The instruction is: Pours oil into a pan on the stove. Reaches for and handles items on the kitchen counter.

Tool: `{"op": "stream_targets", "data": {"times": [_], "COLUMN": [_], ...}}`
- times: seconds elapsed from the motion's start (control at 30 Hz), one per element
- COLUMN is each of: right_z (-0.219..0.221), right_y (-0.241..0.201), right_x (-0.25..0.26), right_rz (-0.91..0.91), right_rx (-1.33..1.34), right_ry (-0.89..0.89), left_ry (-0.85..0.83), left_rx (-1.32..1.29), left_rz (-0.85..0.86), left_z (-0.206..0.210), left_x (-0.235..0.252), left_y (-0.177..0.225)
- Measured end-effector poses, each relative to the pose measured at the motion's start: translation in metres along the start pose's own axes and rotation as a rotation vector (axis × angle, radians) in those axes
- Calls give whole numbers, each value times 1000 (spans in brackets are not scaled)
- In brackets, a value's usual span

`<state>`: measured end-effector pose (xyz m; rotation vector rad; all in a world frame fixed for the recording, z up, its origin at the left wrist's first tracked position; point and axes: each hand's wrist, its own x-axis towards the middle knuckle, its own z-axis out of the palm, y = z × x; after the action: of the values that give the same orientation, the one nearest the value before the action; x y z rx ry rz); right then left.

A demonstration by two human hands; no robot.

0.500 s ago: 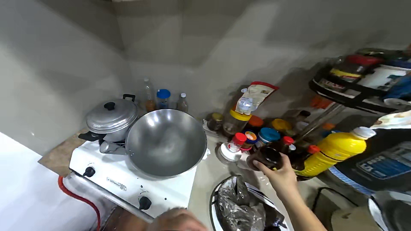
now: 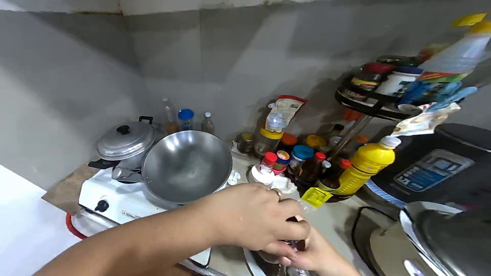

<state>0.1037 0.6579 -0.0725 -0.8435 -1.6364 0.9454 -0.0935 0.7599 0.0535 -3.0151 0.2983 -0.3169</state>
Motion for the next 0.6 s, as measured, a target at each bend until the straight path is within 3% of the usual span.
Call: {"op": "stream_targets", "data": {"times": [0.1, 0.2, 0.3, 0.4, 0.6], "right_z": [8, 19, 21, 22, 16], "right_y": [-21, -23, -9, -12, -23], "right_x": [8, 19, 33, 56, 125], "right_rz": [69, 23, -22, 46, 211], "right_rx": [76, 92, 5, -16, -73], "right_ry": [41, 112, 169, 192, 110], "left_ry": [15, 41, 42, 126, 478], "left_rx": [-1, 28, 43, 61, 118], "left_rz": [26, -47, -245, -492, -799], "left_z": [-4, -8, -14, -28, -65], "left_x": [-2, -5, -9, -15, -75], "left_y": [-4, -6, -6, -8, -7]}}
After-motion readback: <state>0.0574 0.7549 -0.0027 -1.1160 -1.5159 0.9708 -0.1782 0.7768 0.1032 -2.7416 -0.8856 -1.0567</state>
